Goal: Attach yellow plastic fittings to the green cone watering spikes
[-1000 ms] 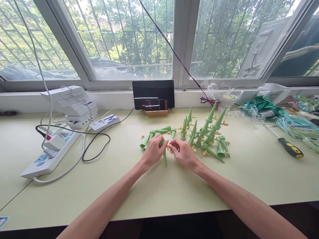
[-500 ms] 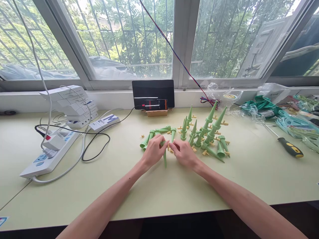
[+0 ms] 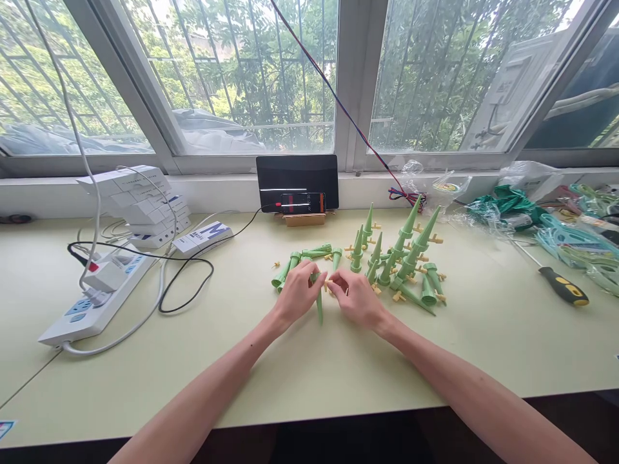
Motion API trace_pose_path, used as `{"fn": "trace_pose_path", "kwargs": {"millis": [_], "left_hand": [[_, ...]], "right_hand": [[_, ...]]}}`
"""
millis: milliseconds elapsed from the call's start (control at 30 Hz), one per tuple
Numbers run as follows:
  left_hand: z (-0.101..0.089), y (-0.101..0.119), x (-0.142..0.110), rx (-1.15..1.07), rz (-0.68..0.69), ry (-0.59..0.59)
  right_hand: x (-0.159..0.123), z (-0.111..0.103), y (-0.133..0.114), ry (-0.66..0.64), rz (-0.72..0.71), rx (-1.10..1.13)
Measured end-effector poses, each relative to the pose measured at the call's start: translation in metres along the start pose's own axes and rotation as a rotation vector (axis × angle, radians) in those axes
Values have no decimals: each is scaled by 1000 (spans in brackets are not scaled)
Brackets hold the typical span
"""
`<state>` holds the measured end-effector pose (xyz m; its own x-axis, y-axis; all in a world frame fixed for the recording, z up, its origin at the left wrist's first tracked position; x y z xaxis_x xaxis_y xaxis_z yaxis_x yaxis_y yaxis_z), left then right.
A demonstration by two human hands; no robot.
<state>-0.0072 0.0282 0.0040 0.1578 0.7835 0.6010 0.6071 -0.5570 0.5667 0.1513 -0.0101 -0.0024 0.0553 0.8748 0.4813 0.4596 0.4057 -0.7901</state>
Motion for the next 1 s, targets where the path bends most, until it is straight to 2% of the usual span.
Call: {"fn": "trace_pose_path", "kwargs": {"millis": [467, 1000], "left_hand": [[1, 0, -2, -26, 32, -22], [-1, 1, 0, -12, -7, -4]], "right_hand": [[1, 1, 5, -15, -32, -86], [0, 0, -2, 7, -1, 17]]}}
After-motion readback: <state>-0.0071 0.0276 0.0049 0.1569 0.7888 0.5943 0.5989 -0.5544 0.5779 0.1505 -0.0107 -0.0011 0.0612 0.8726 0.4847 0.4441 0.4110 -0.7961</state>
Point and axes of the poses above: each hand's wrist, its own x-axis towards the middle knuckle, its own z-axis out of the palm, y = z × x, the point moved 1 cm from there along x, towards the middle knuckle, and after that the axes turned 14 degrees about y, right-handed, at the moved point
